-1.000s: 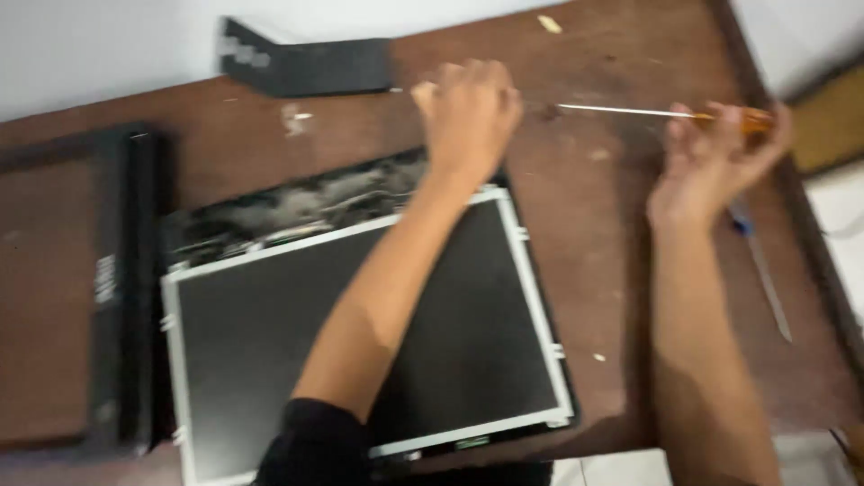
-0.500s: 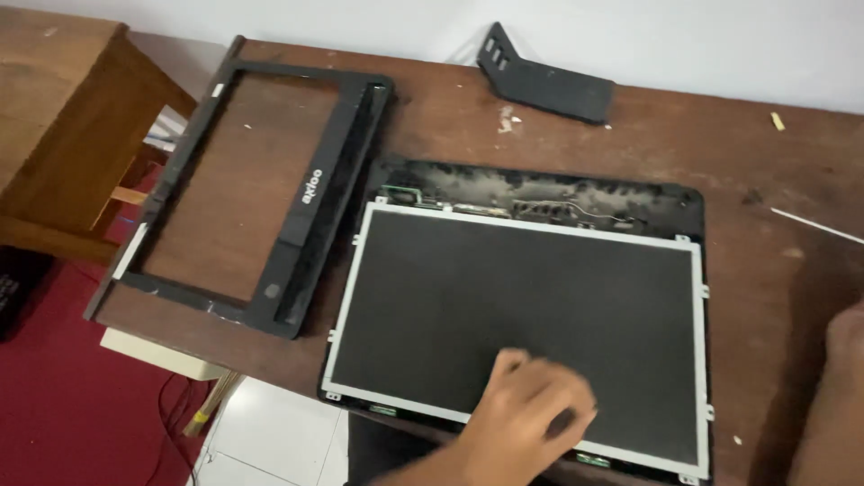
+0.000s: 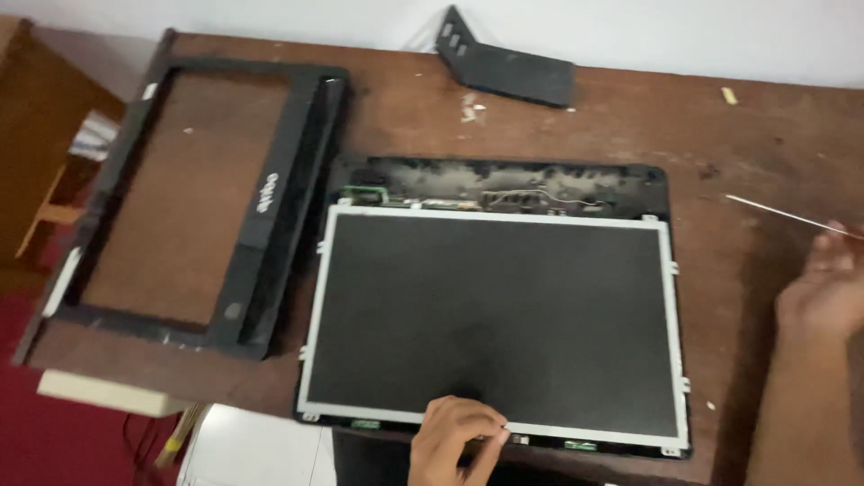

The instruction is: Disassembling and reassembling a computer monitor bezel and housing using a screwdriver

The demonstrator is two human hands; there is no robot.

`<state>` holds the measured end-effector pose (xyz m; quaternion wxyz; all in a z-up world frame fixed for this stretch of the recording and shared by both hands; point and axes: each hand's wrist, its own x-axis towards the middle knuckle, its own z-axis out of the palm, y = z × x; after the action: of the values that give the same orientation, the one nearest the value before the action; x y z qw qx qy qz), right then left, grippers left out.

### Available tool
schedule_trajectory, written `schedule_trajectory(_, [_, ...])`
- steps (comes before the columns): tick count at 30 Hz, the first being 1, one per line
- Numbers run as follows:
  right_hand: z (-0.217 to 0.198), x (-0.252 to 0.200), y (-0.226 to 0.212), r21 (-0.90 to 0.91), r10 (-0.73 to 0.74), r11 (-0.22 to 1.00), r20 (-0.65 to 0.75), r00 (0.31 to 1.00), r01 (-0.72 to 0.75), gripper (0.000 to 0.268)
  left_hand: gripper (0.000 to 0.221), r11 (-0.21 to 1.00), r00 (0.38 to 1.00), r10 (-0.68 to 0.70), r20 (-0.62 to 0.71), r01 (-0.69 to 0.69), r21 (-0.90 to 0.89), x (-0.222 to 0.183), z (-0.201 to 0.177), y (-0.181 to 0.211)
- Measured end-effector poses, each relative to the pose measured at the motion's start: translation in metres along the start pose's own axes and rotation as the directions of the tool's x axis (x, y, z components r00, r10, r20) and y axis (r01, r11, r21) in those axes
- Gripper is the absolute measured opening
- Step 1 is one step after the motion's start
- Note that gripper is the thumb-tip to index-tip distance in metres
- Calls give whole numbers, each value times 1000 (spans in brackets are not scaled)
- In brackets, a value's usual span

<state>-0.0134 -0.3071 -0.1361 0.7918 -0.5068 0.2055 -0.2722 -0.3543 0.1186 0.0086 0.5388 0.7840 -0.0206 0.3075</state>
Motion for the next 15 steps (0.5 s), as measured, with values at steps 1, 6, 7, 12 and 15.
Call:
schedule_trajectory(1, [3, -7, -6, 2, -10, 1000, -13, 1000, 10, 17, 9, 1000, 1000, 6, 12, -6, -10, 2, 5, 1])
schedule_trajectory(6, [12, -27, -17, 36, -113, 993, 32, 993, 112, 12, 21, 990, 994, -91, 63, 83, 116, -15, 16, -15])
schedule_trajectory(7, [16, -31, -22, 37, -114, 993, 27, 993, 113, 12, 21, 990, 994, -89, 68, 81, 114, -10, 20, -11])
schedule_trajectory(12, [16, -31, -25, -132, -33, 989, 195, 980, 60, 30, 19, 997, 998, 53, -38, -51, 58, -14, 26, -27])
schedule_trajectory(15, [31, -46, -38, -259, 9, 965, 193, 981, 42, 35, 23, 987, 999, 16, -46, -8, 162, -21, 28, -34])
